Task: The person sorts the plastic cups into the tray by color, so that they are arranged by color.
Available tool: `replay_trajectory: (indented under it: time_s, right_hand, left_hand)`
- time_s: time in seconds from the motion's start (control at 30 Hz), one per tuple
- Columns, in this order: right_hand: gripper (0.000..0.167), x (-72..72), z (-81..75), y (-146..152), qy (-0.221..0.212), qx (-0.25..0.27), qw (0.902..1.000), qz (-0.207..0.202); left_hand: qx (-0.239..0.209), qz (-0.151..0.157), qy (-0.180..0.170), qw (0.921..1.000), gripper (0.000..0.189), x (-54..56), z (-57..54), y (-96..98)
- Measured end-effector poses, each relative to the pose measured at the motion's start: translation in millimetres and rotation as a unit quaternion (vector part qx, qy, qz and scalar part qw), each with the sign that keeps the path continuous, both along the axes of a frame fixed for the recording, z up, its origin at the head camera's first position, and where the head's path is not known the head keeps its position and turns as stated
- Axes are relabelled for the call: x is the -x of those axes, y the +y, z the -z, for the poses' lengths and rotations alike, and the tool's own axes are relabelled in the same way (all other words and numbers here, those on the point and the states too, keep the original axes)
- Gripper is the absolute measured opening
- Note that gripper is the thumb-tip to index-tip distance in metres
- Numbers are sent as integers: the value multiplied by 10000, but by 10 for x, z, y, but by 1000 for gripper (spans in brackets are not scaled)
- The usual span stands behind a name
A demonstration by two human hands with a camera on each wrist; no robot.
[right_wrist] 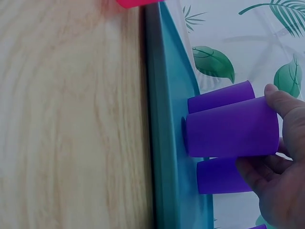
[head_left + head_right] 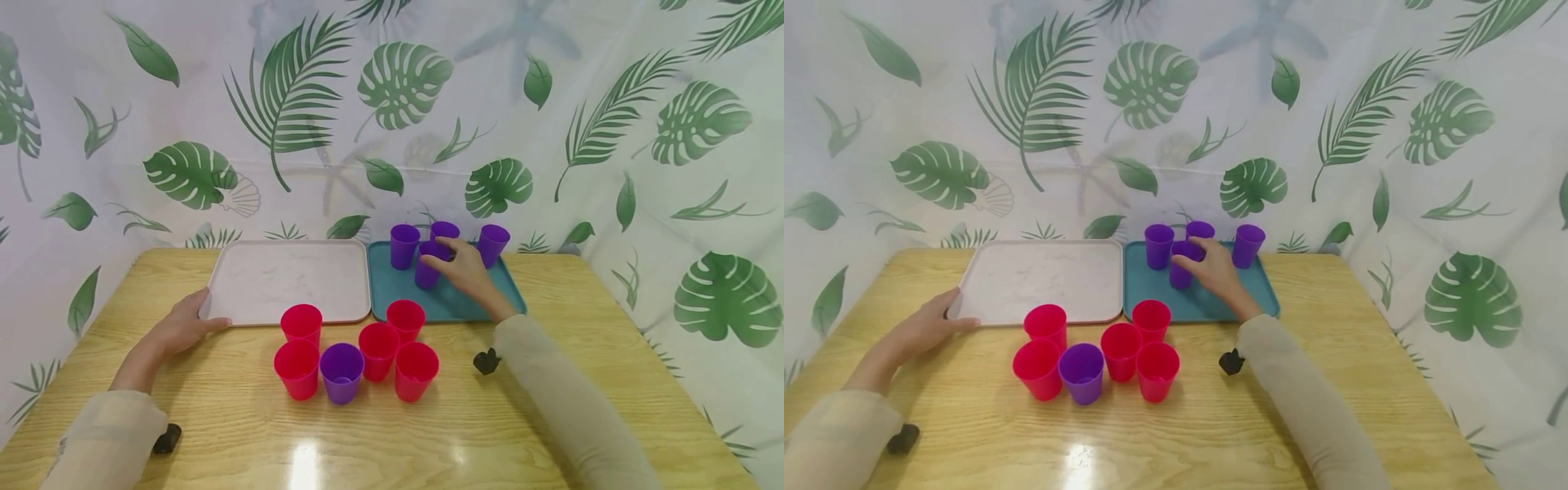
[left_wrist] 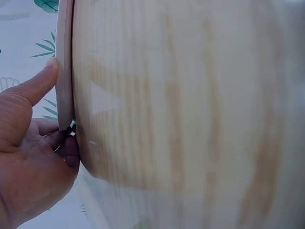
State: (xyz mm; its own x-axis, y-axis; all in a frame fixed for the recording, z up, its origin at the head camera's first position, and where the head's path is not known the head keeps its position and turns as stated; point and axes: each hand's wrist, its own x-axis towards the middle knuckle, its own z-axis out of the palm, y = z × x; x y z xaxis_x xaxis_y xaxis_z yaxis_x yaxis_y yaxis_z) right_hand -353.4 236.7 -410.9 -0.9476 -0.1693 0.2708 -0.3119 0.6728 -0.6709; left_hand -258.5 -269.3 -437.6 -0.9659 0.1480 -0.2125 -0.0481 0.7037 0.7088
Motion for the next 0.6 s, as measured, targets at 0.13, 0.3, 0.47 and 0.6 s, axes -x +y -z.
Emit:
replay_trajectory:
  time_s: [0.13,0.3,0.47,0.6]
  right_hand:
    - [67,0,16,-11,-25,5,10000,62]
    - [70,15,36,-24,-68,25,9999,95]
    - [73,10,56,-21,-61,41,9999,86]
    - [73,-37,47,4,143,212,9996,141]
  left_hand:
    - [7,9,22,10000,96,2,3,-1]
    - [32,40,102,9999,95,-2,-5,1]
    - [49,79,149,9998,95,-5,-14,-3]
    - [66,96,119,9999,95,2,-12,-7]
